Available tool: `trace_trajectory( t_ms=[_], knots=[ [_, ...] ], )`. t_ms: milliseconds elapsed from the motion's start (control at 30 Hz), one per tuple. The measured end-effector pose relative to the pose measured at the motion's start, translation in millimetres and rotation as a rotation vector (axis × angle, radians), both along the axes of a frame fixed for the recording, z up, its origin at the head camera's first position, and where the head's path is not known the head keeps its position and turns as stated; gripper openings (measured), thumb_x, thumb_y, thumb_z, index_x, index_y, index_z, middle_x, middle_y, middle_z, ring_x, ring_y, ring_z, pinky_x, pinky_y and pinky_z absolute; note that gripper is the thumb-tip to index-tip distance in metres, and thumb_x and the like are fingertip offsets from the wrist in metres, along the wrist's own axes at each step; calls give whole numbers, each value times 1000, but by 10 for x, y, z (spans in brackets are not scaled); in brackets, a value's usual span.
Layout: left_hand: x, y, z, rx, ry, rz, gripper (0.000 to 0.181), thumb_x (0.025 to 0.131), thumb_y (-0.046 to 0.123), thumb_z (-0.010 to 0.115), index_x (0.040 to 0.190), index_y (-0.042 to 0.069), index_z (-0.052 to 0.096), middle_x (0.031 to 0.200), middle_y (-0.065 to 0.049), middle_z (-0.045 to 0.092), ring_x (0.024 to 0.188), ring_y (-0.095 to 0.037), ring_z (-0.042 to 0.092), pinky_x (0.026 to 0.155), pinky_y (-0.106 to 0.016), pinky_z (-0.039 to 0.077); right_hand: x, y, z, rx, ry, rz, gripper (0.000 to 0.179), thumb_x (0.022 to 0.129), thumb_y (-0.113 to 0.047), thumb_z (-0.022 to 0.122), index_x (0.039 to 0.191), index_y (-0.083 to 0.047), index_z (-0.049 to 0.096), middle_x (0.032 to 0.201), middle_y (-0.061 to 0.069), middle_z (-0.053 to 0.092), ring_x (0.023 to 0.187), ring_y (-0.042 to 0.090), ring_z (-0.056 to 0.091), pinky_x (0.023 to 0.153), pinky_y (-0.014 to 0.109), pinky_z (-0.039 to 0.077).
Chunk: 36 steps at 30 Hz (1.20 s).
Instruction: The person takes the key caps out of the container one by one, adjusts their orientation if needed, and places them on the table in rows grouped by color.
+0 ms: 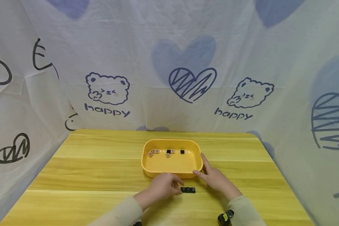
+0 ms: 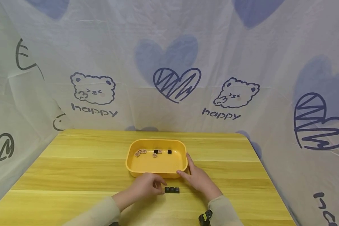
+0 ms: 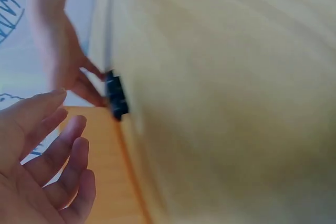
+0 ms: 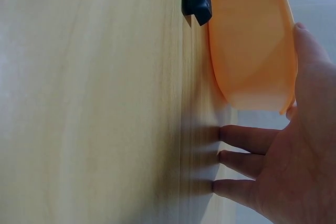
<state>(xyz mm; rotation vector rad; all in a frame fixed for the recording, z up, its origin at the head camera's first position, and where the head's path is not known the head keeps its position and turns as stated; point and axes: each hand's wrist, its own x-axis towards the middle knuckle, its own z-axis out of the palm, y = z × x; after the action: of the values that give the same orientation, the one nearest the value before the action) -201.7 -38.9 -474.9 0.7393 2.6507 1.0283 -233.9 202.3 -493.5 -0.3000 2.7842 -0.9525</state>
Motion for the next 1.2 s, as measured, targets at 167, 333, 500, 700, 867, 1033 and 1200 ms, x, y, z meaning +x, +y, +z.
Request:
trace_trajectory(
  t_ms=[167,333,500,700,867,1033,1200],
  knots=[
    [-65,-78,273,-67,116,-22,26,78,23,83,101,13,77,73,15,64,66,1,56,67,-23,49,-15,1,-28,0,-3,-3,88,96,-54,53,158,-15,3,144,27,42,124,45,48,102,59,36],
    [-238,-197,489,-163,215,-17,29,80,27,82,104,14,75,79,10,68,72,-5,60,70,-29,51,-17,1,-20,-2,-15,-5,88,96,-54,53,158,-16,3,144,26,43,123,45,49,102,59,36],
    [-430,-243,591,-233,231,-28,29,81,26,81,106,14,75,86,6,70,74,-9,62,77,-34,51,-5,6,7,2,-15,-5,89,95,-56,52,158,-16,3,144,27,42,123,45,49,102,58,37],
    [-694,-222,660,-310,217,-113,32,82,23,80,111,12,73,92,0,71,79,-13,63,72,-30,52,4,-2,7,5,-16,-7,89,95,-55,53,158,-18,3,143,25,44,116,42,55,100,57,39],
    [-918,-151,687,-392,226,-187,35,82,24,80,115,14,71,98,-1,70,85,-13,63,74,-29,52,-8,7,-13,7,-18,-11,89,95,-55,53,158,-18,3,142,26,45,114,41,57,99,57,40],
    [-1106,-66,636,-409,205,-237,34,85,18,77,118,13,70,105,-4,69,89,-15,62,78,-29,52,-11,-11,-13,-10,-26,-23,88,95,-55,54,158,-18,5,144,24,44,121,42,52,101,57,38],
    [-1259,15,519,-400,106,-233,34,89,14,73,122,12,68,112,-8,67,85,-13,61,74,-25,51,-5,-6,-19,-22,-24,-15,88,95,-54,54,158,-17,5,145,24,42,125,44,48,103,57,35]
  ],
)
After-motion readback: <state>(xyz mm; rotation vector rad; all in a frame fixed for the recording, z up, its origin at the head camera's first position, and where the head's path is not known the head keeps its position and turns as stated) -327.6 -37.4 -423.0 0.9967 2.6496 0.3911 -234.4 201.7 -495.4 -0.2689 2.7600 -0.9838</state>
